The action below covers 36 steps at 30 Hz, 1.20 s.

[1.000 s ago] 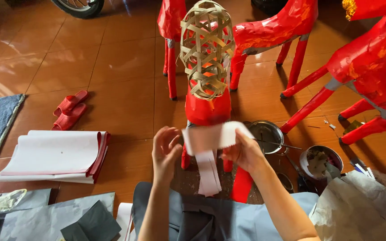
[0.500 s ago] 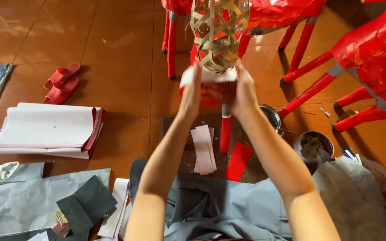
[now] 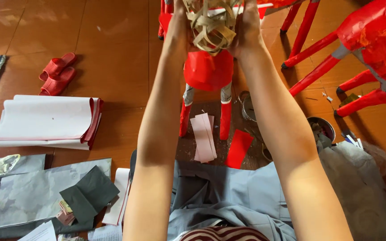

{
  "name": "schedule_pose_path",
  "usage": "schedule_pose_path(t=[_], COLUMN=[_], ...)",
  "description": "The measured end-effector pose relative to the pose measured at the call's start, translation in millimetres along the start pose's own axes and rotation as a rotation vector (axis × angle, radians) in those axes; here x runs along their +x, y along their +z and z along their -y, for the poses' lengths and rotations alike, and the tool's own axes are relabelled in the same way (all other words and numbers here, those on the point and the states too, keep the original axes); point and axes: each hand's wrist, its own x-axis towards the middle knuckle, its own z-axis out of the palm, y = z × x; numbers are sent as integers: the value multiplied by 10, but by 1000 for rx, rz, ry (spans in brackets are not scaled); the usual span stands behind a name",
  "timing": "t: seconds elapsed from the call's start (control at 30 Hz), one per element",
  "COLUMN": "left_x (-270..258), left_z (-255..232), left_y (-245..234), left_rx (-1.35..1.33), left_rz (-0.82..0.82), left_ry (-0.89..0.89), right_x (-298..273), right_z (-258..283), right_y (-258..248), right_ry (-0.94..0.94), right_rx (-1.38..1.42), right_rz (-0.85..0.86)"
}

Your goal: Decorating a paper-mache figure with paper strips and gold foil

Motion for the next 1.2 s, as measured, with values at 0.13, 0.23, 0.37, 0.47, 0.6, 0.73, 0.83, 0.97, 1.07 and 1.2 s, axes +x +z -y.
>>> schedule_pose_path(t=[0.13,0.23,0.37,0.47,0.6,0.73,0.83,0.97,1.07,1.2], left_x=[752,726,43,-382,-315,-1330,-2061,-2398,-2544,-2903], left_z=[384,431,389,953,2913,3239,3339,3809,3516,3657], left_y=[-205,-276,-282,-757,-1662,-1478,-1378,-1484,-1298,-1162], left_rx=[-201,-220,-181,457,2342,1080,226,-963,-1956,-960], left_rz=[82,223,55,54,-271,415,624,762,498,84], left_ry=[-5,81,169,429,1851,1090,455,-418,-1110,-616], right_x=[-228,-518,-1053,-1521,-2088,-2645,-3218,-3626,-3759,-3973], right_z=[-30,-125,-347,-511,-701,-1136,-1534,-1575,-1645,-1953], right_y=[-125,-182,-300,-368,-434,-1033,-1724,-1654,-1200,-964], right_ry=[-11,-12,7,29,39,-234,-42,188,162,10], right_rx=[-37,-70,-112,-141,-178,-44,-533,-558,-435,-250], right_rz=[5,8,-9,-23,-21,861,473,101,-258,-766])
